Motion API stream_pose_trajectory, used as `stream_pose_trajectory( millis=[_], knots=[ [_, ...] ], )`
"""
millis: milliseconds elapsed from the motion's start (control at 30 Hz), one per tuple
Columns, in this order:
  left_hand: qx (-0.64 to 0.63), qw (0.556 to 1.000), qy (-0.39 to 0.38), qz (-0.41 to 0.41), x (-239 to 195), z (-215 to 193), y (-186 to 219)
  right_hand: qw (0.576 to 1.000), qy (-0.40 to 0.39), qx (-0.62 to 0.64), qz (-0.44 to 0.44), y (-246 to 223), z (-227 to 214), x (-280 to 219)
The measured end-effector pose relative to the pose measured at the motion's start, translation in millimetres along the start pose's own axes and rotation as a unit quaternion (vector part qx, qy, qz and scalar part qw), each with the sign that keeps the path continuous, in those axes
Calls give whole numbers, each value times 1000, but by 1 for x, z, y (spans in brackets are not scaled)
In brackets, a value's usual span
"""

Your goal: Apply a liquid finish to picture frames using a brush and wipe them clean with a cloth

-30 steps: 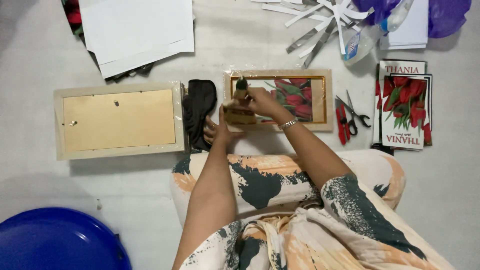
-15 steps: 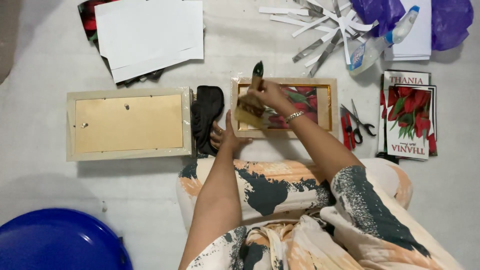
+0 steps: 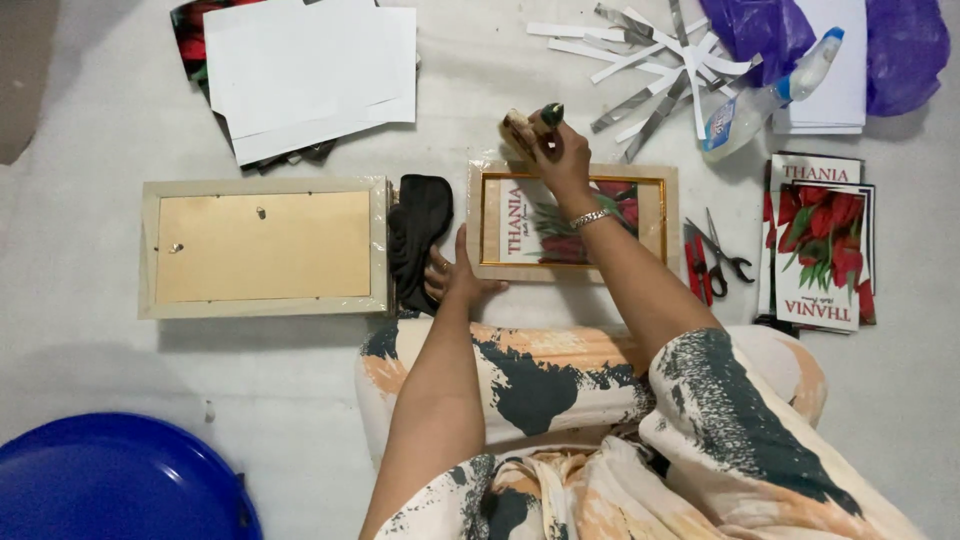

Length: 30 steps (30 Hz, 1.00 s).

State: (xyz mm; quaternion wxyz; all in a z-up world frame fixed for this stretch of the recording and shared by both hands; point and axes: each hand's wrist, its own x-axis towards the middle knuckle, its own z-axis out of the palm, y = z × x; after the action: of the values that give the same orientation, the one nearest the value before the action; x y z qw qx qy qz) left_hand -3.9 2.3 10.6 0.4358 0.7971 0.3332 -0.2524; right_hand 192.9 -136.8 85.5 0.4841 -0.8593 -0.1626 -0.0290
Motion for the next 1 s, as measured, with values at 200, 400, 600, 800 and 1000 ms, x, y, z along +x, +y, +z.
stream_pose_trajectory(
  millis=[200,400,600,800,1000],
  knots=[
    [10,1000,-1,-6,-10,-6,7,988,-138,62,29,-15,13,-24],
    [7,1000,-5,-11,-7,-5,5,979,-171,-83,-77,-8,-15,-17],
    [11,1000,8,-16,-4,-1,4,973,-207,-103,-16,38,-115,-14],
    [16,1000,8,-18,-4,-2,6,934,-127,-334,-10,131,-209,-14],
    [16,1000,8,-8,-7,-2,6,982,-133,-109,76,60,-183,-44]
  ],
)
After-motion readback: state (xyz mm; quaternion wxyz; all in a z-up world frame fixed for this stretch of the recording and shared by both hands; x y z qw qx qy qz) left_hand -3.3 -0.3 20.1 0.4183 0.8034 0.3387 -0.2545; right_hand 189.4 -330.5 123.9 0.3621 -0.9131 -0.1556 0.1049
